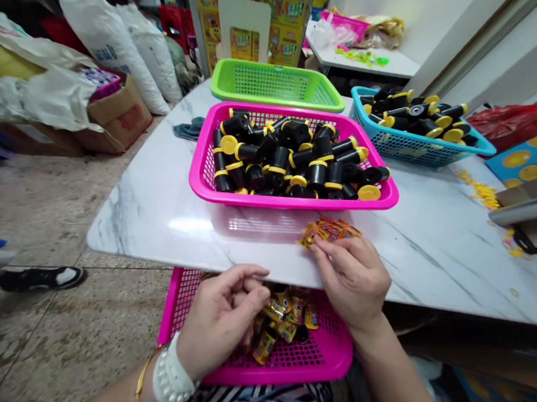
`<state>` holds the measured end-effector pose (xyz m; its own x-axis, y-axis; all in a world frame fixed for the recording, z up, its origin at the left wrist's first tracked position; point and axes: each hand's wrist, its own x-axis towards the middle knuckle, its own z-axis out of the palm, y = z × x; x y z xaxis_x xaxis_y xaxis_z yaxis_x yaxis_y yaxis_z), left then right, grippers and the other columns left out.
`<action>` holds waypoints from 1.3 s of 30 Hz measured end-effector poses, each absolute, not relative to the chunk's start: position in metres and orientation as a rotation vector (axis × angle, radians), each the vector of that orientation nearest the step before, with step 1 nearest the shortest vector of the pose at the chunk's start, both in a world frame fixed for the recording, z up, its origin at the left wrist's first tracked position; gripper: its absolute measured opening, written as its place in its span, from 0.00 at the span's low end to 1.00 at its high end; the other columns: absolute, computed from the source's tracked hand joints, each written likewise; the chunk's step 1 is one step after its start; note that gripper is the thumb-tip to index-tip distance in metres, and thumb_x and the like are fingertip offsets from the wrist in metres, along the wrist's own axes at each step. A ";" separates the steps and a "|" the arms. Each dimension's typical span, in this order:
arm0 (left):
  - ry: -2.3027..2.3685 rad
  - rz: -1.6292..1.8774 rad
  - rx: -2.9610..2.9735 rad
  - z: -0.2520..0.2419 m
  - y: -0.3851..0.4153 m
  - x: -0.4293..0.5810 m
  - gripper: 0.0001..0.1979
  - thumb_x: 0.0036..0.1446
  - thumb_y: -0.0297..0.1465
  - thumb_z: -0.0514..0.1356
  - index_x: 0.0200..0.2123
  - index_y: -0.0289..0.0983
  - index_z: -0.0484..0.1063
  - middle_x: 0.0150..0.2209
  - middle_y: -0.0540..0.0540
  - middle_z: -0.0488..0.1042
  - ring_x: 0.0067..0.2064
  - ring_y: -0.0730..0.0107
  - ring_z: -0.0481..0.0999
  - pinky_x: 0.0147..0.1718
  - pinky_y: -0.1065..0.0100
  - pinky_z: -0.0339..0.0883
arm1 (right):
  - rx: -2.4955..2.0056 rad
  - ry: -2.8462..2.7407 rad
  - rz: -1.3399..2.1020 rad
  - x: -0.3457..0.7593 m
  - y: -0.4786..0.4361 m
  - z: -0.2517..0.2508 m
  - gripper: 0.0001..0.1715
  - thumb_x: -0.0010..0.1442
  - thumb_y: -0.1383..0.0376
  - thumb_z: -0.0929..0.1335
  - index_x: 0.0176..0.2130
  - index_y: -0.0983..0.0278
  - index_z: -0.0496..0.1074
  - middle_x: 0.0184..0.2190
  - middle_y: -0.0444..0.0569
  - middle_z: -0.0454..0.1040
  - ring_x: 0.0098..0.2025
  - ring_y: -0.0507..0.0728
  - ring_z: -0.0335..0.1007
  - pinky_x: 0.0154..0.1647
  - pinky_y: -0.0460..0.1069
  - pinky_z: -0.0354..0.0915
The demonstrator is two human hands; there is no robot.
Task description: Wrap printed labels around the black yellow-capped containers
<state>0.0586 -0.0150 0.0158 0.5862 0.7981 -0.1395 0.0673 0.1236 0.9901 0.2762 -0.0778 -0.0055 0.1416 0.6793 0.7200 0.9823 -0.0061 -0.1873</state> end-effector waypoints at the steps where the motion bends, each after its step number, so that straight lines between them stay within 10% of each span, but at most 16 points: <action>1: 0.815 0.647 1.377 0.019 -0.011 0.065 0.16 0.60 0.37 0.64 0.47 0.33 0.75 0.31 0.47 0.78 0.18 0.80 0.67 0.16 0.76 0.59 | -1.715 -1.593 -0.543 0.266 -0.079 -0.004 0.10 0.59 0.71 0.76 0.42 0.63 0.81 0.30 0.47 0.76 0.32 0.55 0.71 0.34 0.51 0.68; 15: 0.716 0.667 1.725 0.013 0.042 0.094 0.06 0.60 0.26 0.61 0.29 0.35 0.74 0.24 0.52 0.72 0.26 0.75 0.68 0.26 0.73 0.60 | -1.748 -1.395 -0.099 0.254 -0.068 0.003 0.09 0.64 0.63 0.73 0.44 0.62 0.79 0.35 0.47 0.75 0.33 0.53 0.70 0.33 0.49 0.66; 20: 0.590 0.650 1.682 0.019 0.037 0.089 0.06 0.60 0.27 0.60 0.30 0.35 0.73 0.25 0.52 0.71 0.26 0.75 0.67 0.27 0.73 0.60 | -1.770 -1.430 0.244 0.264 -0.063 0.003 0.24 0.66 0.55 0.70 0.57 0.62 0.74 0.41 0.51 0.74 0.38 0.57 0.73 0.34 0.50 0.70; 29: 0.829 0.805 1.717 0.009 0.037 0.076 0.08 0.61 0.32 0.61 0.30 0.35 0.74 0.26 0.50 0.73 0.27 0.73 0.70 0.26 0.72 0.62 | -1.865 -1.658 -0.269 0.271 -0.045 -0.018 0.09 0.64 0.62 0.71 0.34 0.62 0.81 0.31 0.47 0.73 0.34 0.56 0.72 0.38 0.51 0.69; 39: 0.908 0.739 1.610 0.013 0.037 0.077 0.09 0.59 0.34 0.63 0.32 0.34 0.78 0.27 0.47 0.77 0.24 0.74 0.70 0.22 0.74 0.62 | -1.865 -1.760 -0.268 0.271 -0.042 -0.020 0.08 0.64 0.61 0.71 0.36 0.62 0.79 0.33 0.49 0.74 0.39 0.59 0.71 0.42 0.54 0.68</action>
